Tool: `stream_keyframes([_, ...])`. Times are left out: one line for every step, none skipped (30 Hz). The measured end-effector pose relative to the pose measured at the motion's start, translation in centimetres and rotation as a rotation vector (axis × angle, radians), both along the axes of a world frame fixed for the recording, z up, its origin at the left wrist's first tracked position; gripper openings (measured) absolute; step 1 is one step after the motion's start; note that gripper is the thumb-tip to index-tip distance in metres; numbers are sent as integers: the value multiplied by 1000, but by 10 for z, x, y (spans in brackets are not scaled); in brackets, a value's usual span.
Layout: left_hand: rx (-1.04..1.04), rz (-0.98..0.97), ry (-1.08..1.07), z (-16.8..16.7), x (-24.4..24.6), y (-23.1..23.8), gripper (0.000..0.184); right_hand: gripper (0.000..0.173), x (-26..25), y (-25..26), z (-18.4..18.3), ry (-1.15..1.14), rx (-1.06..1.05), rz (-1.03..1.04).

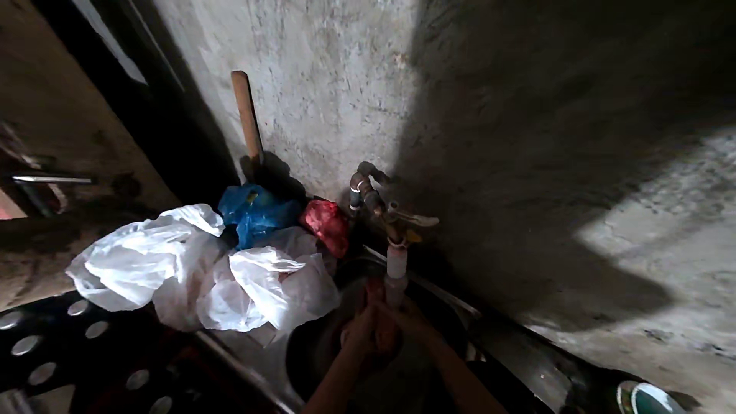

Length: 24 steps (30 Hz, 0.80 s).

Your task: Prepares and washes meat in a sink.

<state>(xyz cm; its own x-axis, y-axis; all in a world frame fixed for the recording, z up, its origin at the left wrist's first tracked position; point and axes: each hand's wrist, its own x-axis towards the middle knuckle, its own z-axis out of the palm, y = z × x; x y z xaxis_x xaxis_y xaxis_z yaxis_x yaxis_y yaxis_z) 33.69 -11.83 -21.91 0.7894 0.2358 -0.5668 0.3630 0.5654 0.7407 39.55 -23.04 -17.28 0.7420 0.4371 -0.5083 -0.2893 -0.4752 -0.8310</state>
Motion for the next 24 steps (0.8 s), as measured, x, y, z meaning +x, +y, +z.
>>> stream_keyframes([-17, -1, -3, 4, -1, -2, 41, 66, 1, -2, -5, 17, -1, -18])
stream_keyframes([-56, 7, -4, 5, 0, -4, 37, 63, 2, -5, -9, 32, -6, -34])
stream_keyframes([-94, 13, -2, 6, 0, -4, 34, 58, 4, -9, -12, 52, -5, -48])
stream_keyframes([-128, 13, -3, 3, 0, -4, 34, 53, 5, -12, -14, 80, 5, -67])
stream_keyframes([-148, 0, -7, 0, 0, -4, 33, 48, 5, -13, -14, 111, 15, -97])
stream_keyframes([-149, -16, -9, -3, 0, -4, 30, 43, 4, -14, -15, 145, 20, -137])
stream_keyframes([-131, -44, -21, -7, -1, -3, 32, 41, 3, -15, -17, 180, 35, -176])
stream_keyframes([-99, -74, -32, -10, -1, -2, 38, 41, 4, -17, -22, 211, 57, -200])
stream_keyframes([-58, -91, -18, -12, 0, -2, 43, 43, 4, -20, -28, 240, 84, -213])
stream_keyframes([-13, -106, 7, -13, 0, -2, 45, 47, 5, -23, -33, 268, 103, -220])
stream_keyframes([16, -113, 23, -13, 1, -2, 44, 51, 6, -26, -36, 287, 113, -217])
stream_keyframes([35, -119, 21, -16, 1, -2, 42, 54, 6, -27, -38, 294, 110, -209])
stream_keyframes([40, -123, 22, -17, 2, -1, 41, 57, 6, -27, -37, 294, 93, -201])
stream_keyframes([30, -126, 21, -18, 2, -1, 40, 59, 5, -26, -34, 285, 67, -190])
stream_keyframes([14, -128, 20, -18, 2, 0, 39, 61, 4, -25, -31, 272, 38, -171])
stream_keyframes([-5, -134, 19, -17, 2, 1, 38, 64, 4, -23, -30, 260, 13, -152])
stream_keyframes([-15, -146, 28, -16, 3, 3, 37, 67, 4, -22, -27, 249, -1, -132])
stream_keyframes([-13, -177, 30, -16, 2, 6, 39, 70, 3, -20, -24, 238, -8, -109])
stream_keyframes([11, -219, 20, -14, 2, 9, 46, 73, 2, -19, -21, 222, -2, -94])
stream_keyframes([51, -254, 24, -9, 2, 12, 54, 76, 0, -18, -19, 206, 3, -90])
stream_keyframes([95, -278, 32, -4, 2, 14, 59, 78, -1, -17, -17, 188, 7, -91])
stream_keyframes([136, -301, 24, -1, 1, 16, 60, 80, -2, -17, -16, 188, 14, -93])
stream_keyframes([170, -322, -1, 0, 2, 17, 59, 80, -3, -17, -16, 194, 24, -101])
stream_keyframes([191, -337, -29, 0, 2, 19, 59, 79, -3, -18, -16, 199, 36, -105])
